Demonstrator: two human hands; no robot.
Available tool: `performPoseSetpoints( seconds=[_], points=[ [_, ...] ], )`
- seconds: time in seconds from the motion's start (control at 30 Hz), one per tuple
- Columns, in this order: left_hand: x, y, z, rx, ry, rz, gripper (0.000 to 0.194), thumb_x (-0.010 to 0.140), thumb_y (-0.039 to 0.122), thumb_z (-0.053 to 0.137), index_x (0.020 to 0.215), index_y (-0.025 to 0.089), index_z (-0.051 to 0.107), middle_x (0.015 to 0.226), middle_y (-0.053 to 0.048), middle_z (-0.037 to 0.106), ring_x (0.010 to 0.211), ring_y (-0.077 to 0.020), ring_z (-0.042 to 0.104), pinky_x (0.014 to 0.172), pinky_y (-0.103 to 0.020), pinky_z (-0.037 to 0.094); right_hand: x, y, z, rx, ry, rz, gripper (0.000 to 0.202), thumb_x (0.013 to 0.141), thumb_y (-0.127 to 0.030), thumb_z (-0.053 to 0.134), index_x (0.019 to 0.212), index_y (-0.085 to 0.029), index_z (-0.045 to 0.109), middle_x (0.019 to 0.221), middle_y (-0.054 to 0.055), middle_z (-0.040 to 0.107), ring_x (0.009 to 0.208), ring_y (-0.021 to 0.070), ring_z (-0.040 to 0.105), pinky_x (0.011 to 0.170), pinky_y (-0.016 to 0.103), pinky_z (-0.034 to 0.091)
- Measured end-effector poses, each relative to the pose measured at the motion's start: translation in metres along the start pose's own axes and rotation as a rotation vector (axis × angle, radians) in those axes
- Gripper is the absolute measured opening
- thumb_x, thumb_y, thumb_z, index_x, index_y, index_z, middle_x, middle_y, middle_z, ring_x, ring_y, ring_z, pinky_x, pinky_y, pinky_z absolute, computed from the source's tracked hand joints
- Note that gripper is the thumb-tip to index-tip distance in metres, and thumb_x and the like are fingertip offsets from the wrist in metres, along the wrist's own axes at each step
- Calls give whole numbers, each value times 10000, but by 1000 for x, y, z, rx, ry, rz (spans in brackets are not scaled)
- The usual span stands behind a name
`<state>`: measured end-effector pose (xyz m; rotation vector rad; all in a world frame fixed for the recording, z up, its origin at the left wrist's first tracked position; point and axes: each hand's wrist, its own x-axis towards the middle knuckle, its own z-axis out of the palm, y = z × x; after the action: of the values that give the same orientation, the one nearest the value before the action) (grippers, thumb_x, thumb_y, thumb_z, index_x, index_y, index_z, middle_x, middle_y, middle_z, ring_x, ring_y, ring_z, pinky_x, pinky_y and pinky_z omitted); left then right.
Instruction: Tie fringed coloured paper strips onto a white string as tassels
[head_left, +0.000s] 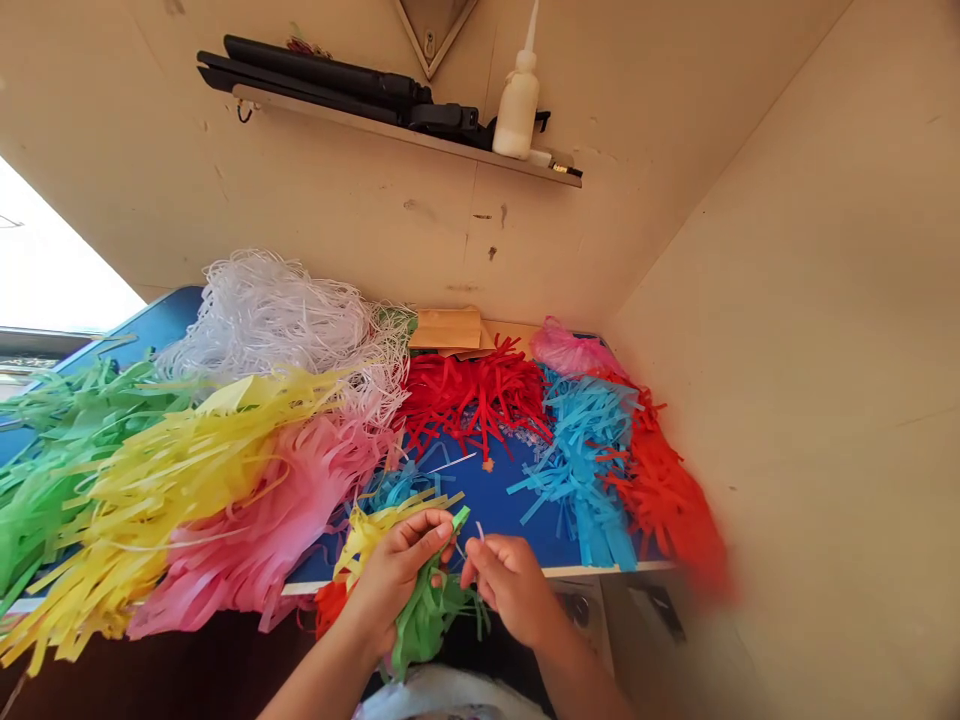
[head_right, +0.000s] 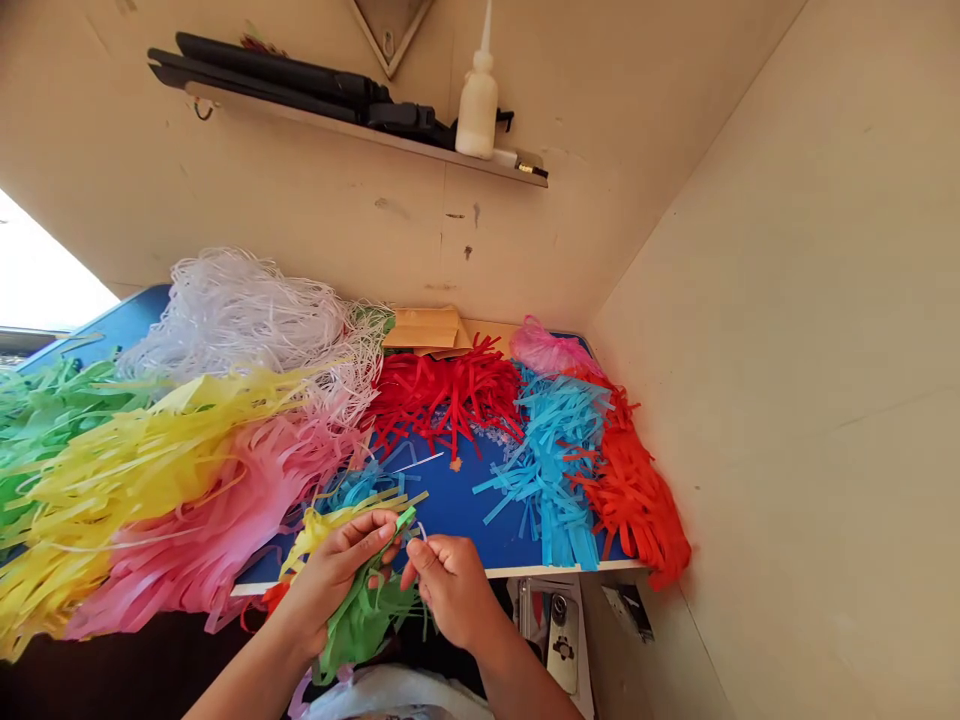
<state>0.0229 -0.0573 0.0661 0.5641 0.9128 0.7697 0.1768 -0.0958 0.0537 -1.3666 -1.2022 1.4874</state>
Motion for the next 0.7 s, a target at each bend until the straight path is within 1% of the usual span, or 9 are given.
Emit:
performPoseSetpoints(
  seconds=[0.17, 0.3, 0.37, 0.43, 0.5, 0.57, 0.6, 0.63, 0.7],
  points=[
    [-3, 2, 0, 94, -15, 45, 452, 615, 515, 815, 794, 169, 586, 567, 60, 527, 459, -52, 445, 454, -168, 352, 6, 6, 3, 161, -98, 102, 599, 782, -688, 572, 481, -170, 557, 316, -71, 338, 290, 43, 233, 359, 211, 156],
    [-3, -1, -2, 297, -34, 191, 402, 695, 542, 725, 797, 173, 605, 621, 41, 543, 520, -88, 479, 499, -207, 410, 10, 10, 2, 248, -118, 161, 554, 764, -635, 614, 461, -177, 543, 340, -58, 374, 293, 42, 202, 348, 217, 105],
    [-4, 0, -5, 483, -30, 303, 321, 754, 489, 672, 791, 173, 638, 681, 4, 601, 600, -124, 545, 563, -236, 449, 7, 7, -3, 189, -162, 123, 554, 804, -623, 578, 476, -179, 532, 367, -60, 370, 323, 50, 226, 365, 215, 146],
    [-6, 3, -8, 687, -44, 423, 218, 804, 394, 623, 802, 183, 678, 766, -33, 665, 716, -165, 612, 672, -278, 482, 3, 1, -8, 60, -160, 9, 470, 832, -574, 588, 592, -171, 582, 462, -53, 432, 415, 71, 340, 425, 208, 252],
    [-9, 6, -8, 847, -62, 508, 147, 814, 312, 601, 811, 198, 695, 816, -48, 698, 790, -189, 643, 741, -304, 487, -1, -4, -11, -38, -123, -100, 327, 829, -503, 640, 881, -180, 637, 639, -37, 534, 561, 97, 447, 522, 210, 349],
    [-11, 7, -4, 921, -48, 539, 114, 811, 278, 591, 805, 201, 674, 783, -40, 699, 735, -181, 645, 689, -291, 491, -3, -6, -9, -61, -79, -133, 382, 839, -465, 651, 1114, -215, 564, 790, -24, 579, 636, 106, 486, 568, 214, 390],
    [-12, 6, -1, 937, -26, 544, 98, 806, 273, 590, 788, 198, 650, 751, -31, 689, 694, -174, 638, 649, -277, 488, -2, -6, -7, -59, -67, -129, 374, 865, -466, 620, 1137, -221, 541, 801, -23, 583, 629, 107, 493, 566, 216, 399],
    [-12, 4, 2, 949, -5, 543, 85, 800, 270, 592, 771, 197, 623, 725, -23, 679, 664, -167, 631, 620, -267, 484, -1, -5, -4, -66, -44, -131, 322, 897, -473, 575, 1091, -217, 552, 765, -28, 577, 606, 105, 493, 558, 217, 400],
    [-12, 1, 5, 989, 23, 543, 84, 793, 265, 584, 741, 200, 575, 684, -6, 659, 617, -155, 617, 578, -250, 474, 1, -3, -1, -122, 44, -170, 309, 942, -490, 492, 924, -201, 600, 660, -34, 543, 568, 108, 489, 560, 229, 403]
  ],
)
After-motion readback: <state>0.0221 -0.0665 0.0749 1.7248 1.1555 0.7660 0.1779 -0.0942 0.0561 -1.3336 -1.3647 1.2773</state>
